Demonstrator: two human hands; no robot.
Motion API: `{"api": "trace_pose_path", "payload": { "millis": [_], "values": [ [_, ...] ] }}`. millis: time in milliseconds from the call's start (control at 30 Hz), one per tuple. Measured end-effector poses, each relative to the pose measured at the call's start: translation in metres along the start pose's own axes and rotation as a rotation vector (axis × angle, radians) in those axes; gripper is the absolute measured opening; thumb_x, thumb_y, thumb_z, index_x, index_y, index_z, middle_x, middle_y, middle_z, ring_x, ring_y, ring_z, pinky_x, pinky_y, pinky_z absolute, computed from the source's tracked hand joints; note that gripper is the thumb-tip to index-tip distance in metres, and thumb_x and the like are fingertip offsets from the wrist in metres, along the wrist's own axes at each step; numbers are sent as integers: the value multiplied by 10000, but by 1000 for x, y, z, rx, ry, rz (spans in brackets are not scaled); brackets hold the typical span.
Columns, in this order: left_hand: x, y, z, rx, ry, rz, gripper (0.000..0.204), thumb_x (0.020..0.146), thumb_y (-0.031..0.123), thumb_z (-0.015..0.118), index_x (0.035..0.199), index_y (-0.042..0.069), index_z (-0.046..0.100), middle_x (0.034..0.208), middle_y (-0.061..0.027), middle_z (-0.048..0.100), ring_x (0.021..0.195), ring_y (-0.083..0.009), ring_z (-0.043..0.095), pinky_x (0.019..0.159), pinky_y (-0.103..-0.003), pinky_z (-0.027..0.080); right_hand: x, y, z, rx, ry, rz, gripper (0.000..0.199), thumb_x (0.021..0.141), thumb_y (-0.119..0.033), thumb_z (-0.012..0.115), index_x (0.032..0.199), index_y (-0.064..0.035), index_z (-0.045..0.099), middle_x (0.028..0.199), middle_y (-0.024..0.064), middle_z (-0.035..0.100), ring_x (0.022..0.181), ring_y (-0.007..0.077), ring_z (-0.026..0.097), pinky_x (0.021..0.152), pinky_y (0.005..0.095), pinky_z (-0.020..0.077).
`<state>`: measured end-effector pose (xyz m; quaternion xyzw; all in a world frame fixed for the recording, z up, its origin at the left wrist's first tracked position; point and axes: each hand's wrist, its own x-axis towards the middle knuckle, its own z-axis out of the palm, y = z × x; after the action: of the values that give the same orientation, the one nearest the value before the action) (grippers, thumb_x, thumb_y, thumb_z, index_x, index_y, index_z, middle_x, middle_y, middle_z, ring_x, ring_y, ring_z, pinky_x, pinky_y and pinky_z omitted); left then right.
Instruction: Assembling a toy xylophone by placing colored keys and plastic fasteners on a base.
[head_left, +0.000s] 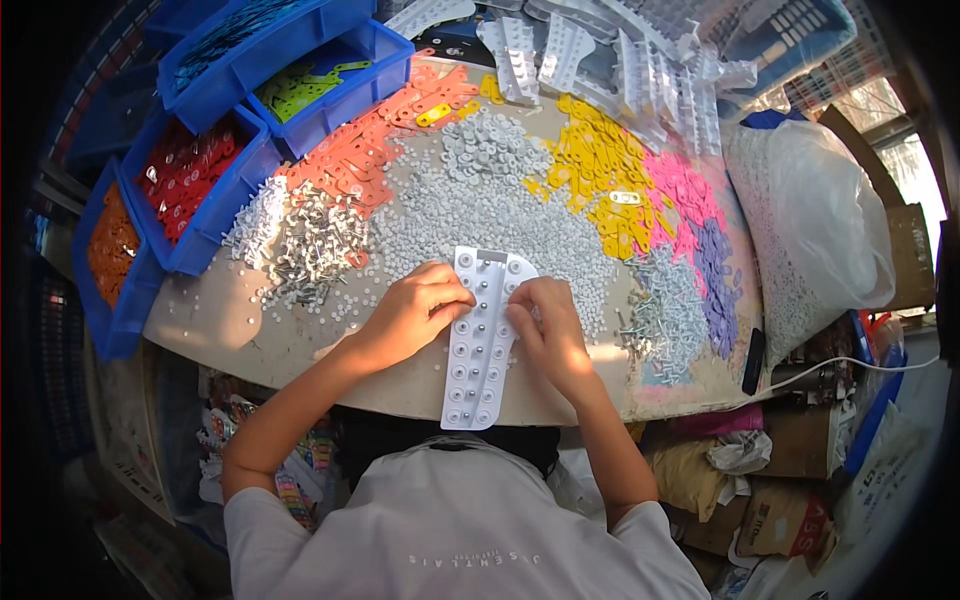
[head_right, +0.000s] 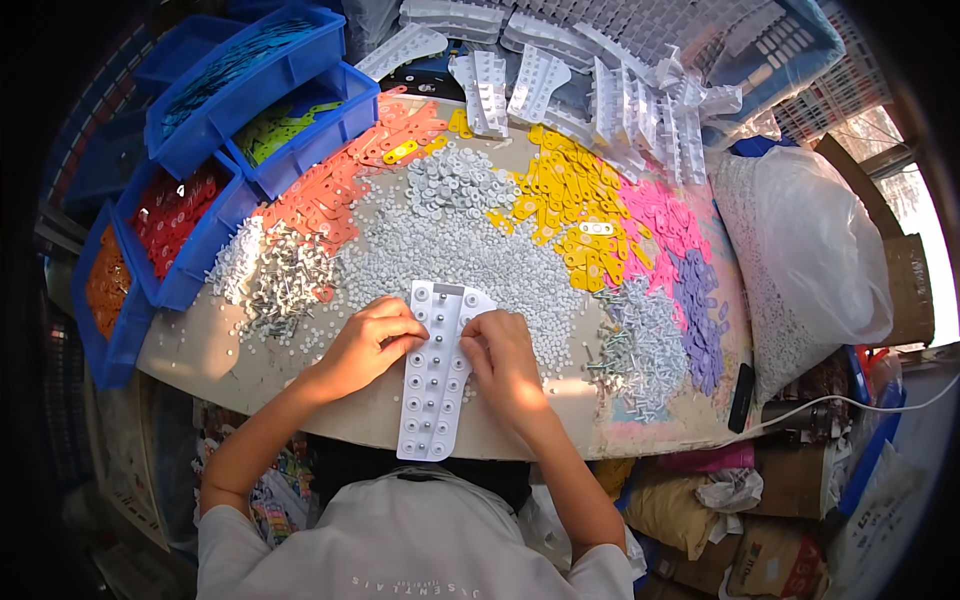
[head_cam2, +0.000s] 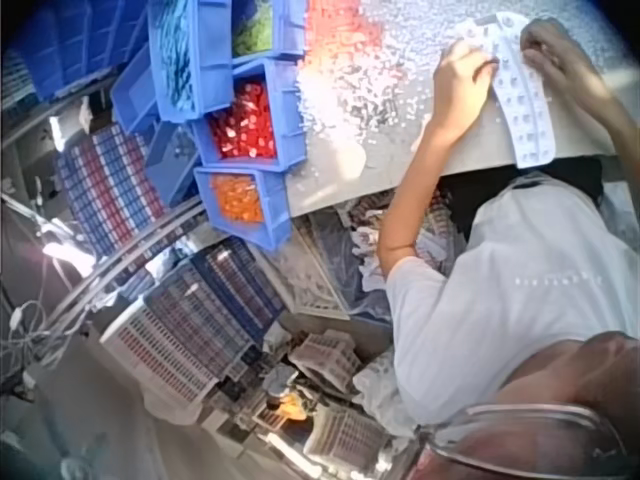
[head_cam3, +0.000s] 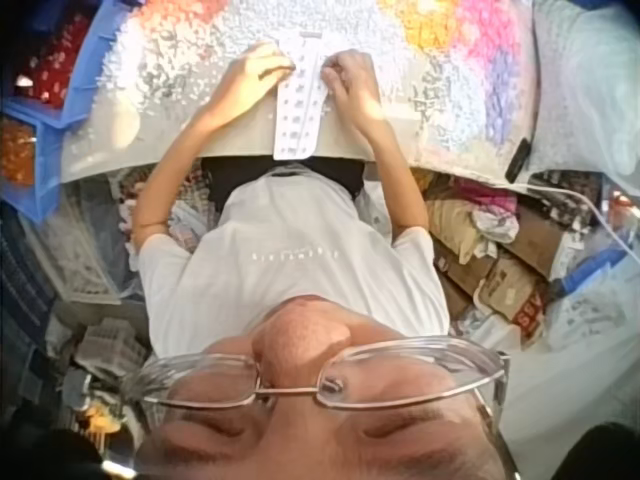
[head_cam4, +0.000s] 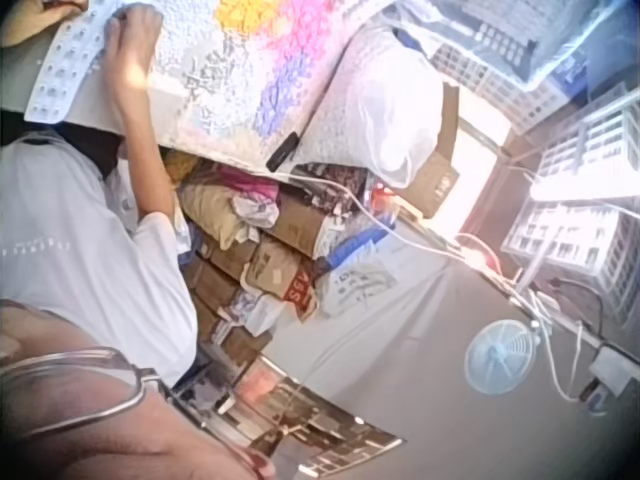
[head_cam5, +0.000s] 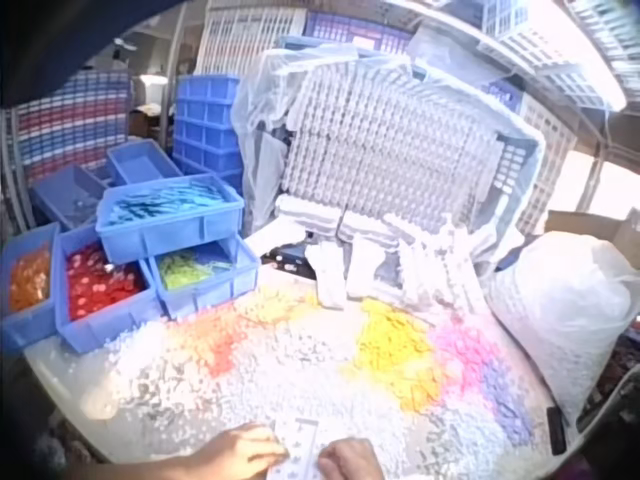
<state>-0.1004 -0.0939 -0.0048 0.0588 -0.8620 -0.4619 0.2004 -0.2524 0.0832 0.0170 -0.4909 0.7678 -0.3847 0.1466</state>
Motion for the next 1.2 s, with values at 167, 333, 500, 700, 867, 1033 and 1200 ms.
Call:
{"api": "trace_pose_path", "payload": {
  "millis": [167,333,500,700,867,1033,1200],
  "values": [
    [1,11,6,-74,53,-173,66,866,29,720,921,9,690,864,-90,615,781,-241,625,681,-339,502,2,4,5,-51,0,-24,108,879,-62,688,946,-18,616,919,133,601,923,336,537,834,419,434],
    [-5,0,11,144,152,-23,97,838,47,759,895,20,686,822,-77,607,749,-252,615,650,-348,505,-4,12,16,-233,137,-212,156,820,-44,733,932,-46,625,922,90,619,892,298,560,803,408,458],
    [-7,-1,11,300,185,190,111,808,37,772,878,24,687,793,-76,606,732,-260,601,638,-375,497,-8,7,23,-373,241,-314,163,797,-25,733,923,-67,639,919,65,623,881,273,575,786,391,470],
    [8,-2,-1,201,262,64,92,886,103,711,888,28,659,809,-98,610,780,-306,608,675,-412,500,-2,14,17,-238,196,-264,124,832,-10,707,915,-40,620,905,97,621,868,307,569,772,406,467],
    [48,-22,-38,332,278,1,135,914,13,622,1038,34,672,939,-114,659,900,-319,630,823,-420,503,46,16,-12,-140,276,-214,55,900,1,641,914,-15,590,841,147,606,826,349,567,756,429,457],
    [88,-57,-48,412,236,-37,131,872,50,672,992,43,723,996,-117,677,965,-324,639,884,-433,501,156,68,-30,-363,273,-337,108,867,-11,639,970,-29,666,873,184,655,864,363,613,822,455,481],
    [126,-74,-34,448,231,-9,100,859,103,718,942,46,718,892,-101,681,934,-313,645,846,-425,508,252,78,-3,-302,219,-216,121,862,-63,631,832,-82,747,837,132,704,842,334,663,844,466,475]
  ]
}}
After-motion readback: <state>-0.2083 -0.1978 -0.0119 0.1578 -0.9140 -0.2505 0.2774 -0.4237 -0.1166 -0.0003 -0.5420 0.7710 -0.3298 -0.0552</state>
